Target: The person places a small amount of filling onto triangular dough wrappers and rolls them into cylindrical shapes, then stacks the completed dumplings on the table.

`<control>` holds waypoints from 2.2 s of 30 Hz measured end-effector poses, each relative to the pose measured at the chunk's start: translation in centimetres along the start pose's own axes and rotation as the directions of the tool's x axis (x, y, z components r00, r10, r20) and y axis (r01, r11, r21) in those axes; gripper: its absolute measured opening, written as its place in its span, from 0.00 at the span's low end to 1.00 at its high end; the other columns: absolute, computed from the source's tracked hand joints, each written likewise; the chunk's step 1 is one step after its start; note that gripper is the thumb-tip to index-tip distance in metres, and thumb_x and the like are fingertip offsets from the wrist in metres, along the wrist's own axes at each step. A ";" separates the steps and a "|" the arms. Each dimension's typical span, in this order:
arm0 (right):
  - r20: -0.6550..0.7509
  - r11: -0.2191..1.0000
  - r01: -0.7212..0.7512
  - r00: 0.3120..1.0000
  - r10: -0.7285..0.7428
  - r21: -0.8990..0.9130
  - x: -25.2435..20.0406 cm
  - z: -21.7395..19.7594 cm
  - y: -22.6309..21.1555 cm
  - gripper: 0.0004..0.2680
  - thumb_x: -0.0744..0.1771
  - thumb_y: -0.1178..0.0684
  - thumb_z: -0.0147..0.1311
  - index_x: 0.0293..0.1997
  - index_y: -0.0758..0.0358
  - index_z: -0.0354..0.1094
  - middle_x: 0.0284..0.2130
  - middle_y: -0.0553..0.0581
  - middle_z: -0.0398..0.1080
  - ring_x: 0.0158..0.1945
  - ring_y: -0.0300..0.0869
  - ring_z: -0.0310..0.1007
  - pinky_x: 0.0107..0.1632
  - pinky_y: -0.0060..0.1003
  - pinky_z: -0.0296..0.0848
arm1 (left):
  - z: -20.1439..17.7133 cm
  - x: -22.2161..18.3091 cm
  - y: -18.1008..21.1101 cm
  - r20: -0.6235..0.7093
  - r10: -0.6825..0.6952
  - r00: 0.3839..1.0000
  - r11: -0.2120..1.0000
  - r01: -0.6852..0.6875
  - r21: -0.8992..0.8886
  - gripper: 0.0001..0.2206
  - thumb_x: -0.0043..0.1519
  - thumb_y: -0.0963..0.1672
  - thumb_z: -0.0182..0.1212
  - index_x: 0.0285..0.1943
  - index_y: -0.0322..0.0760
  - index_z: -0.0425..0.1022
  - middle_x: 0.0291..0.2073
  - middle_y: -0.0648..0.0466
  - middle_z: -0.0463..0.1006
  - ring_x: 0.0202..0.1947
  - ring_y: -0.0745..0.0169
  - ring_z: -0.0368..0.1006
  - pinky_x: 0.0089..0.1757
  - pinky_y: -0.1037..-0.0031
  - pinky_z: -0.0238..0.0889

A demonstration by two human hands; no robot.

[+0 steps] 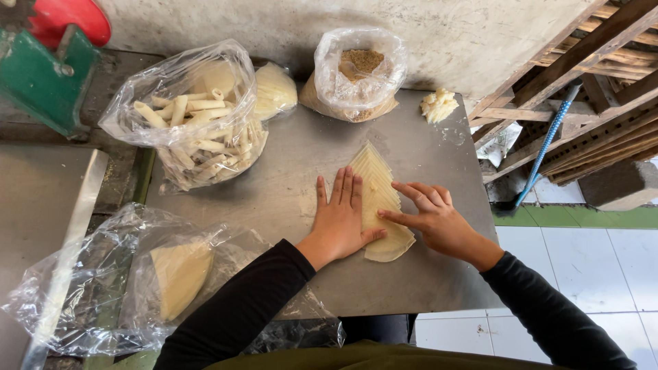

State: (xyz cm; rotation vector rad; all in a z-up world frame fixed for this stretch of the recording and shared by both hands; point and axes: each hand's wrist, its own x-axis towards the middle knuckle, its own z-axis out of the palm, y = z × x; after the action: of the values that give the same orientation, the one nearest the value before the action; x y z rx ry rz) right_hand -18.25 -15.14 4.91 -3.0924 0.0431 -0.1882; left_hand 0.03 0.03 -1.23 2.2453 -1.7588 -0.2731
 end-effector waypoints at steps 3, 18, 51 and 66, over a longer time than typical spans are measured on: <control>-0.015 0.999 0.037 0.999 -0.037 -0.007 0.4 0.3 0.2 0.32 0.57 0.70 0.50 0.63 0.32 0.68 0.70 0.55 0.54 0.68 0.51 0.55 0.65 0.50 0.55 | 0.1 0.0 0.0 -0.010 0.001 1.000 1.000 -0.001 0.004 0.58 0.54 0.69 0.47 0.76 0.17 0.37 0.76 0.29 0.34 0.77 0.36 0.21 0.63 0.34 0.11; -0.026 0.885 0.285 0.948 -0.316 -0.368 1.3 0.5 2.9 0.25 0.65 0.49 0.56 0.70 0.23 0.56 0.71 0.49 0.52 0.68 0.47 0.55 0.63 0.50 0.62 | 0.1 0.2 0.0 0.015 -0.003 1.000 1.000 0.002 0.024 0.58 0.54 0.70 0.45 0.76 0.18 0.37 0.76 0.29 0.33 0.77 0.37 0.21 0.63 0.34 0.12; 0.109 0.916 -0.176 0.983 0.145 0.360 7.2 -1.9 4.5 0.34 0.56 0.76 0.38 0.61 0.42 0.72 0.71 0.58 0.50 0.73 0.53 0.44 0.70 0.51 0.42 | 0.4 0.2 -0.1 0.041 -0.008 0.999 1.000 0.007 0.027 0.59 0.56 0.69 0.42 0.75 0.15 0.34 0.75 0.25 0.30 0.76 0.31 0.17 0.63 0.35 0.09; -0.063 0.971 0.007 0.998 -0.022 -0.239 6.5 0.2 5.7 0.29 0.62 0.68 0.49 0.63 0.29 0.68 0.69 0.51 0.56 0.70 0.50 0.53 0.68 0.53 0.51 | 0.4 0.3 -0.2 0.014 0.005 1.000 1.000 -0.005 0.000 0.59 0.55 0.70 0.44 0.75 0.14 0.35 0.75 0.24 0.31 0.76 0.31 0.18 0.63 0.36 0.10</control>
State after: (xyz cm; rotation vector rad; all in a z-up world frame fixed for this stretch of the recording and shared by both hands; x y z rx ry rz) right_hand -11.88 -21.06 5.24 -3.3268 0.0490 -0.3059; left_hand 0.14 -0.24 -1.69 2.2442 -1.7716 -0.2888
